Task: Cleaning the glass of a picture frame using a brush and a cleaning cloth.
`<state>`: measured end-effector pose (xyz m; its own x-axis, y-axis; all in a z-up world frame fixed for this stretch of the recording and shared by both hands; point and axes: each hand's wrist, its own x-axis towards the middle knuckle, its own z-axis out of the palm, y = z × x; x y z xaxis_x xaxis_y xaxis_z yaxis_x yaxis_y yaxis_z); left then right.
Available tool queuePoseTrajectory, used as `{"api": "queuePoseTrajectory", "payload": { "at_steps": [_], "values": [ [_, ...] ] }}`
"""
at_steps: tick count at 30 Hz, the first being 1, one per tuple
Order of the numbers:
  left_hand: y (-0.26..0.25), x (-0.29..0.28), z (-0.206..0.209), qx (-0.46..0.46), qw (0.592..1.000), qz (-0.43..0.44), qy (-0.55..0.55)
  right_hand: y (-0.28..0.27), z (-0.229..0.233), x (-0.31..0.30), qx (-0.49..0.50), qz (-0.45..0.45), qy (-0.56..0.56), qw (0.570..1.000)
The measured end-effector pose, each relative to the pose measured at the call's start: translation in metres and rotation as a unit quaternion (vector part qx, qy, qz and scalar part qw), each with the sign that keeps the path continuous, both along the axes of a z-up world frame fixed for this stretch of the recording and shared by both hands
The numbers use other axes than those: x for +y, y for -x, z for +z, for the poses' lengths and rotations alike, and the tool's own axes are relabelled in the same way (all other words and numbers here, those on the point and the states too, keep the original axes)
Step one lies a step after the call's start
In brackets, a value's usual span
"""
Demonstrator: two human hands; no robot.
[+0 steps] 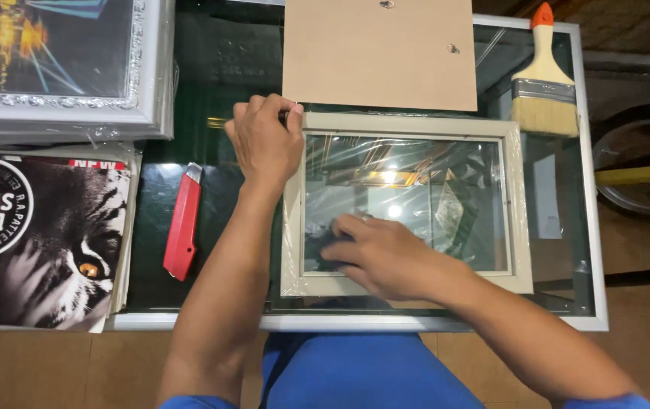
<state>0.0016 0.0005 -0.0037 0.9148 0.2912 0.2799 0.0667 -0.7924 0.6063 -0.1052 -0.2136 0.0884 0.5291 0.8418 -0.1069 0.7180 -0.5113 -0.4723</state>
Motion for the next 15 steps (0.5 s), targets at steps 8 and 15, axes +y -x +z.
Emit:
{"api": "queuePoseTrajectory", "payload": {
  "at_steps": [8, 15],
  "values": [
    [0.005, -0.007, 0.014, -0.039, 0.999, -0.008, -0.013, -0.007, 0.024, -0.185, 0.098, -0.159, 0.251, 0.950],
    [0.000, -0.003, 0.007, 0.016, 1.000, -0.007, 0.002, -0.025, 0.000, -0.102, -0.036, 0.063, 0.126, 0.989]
  ]
}}
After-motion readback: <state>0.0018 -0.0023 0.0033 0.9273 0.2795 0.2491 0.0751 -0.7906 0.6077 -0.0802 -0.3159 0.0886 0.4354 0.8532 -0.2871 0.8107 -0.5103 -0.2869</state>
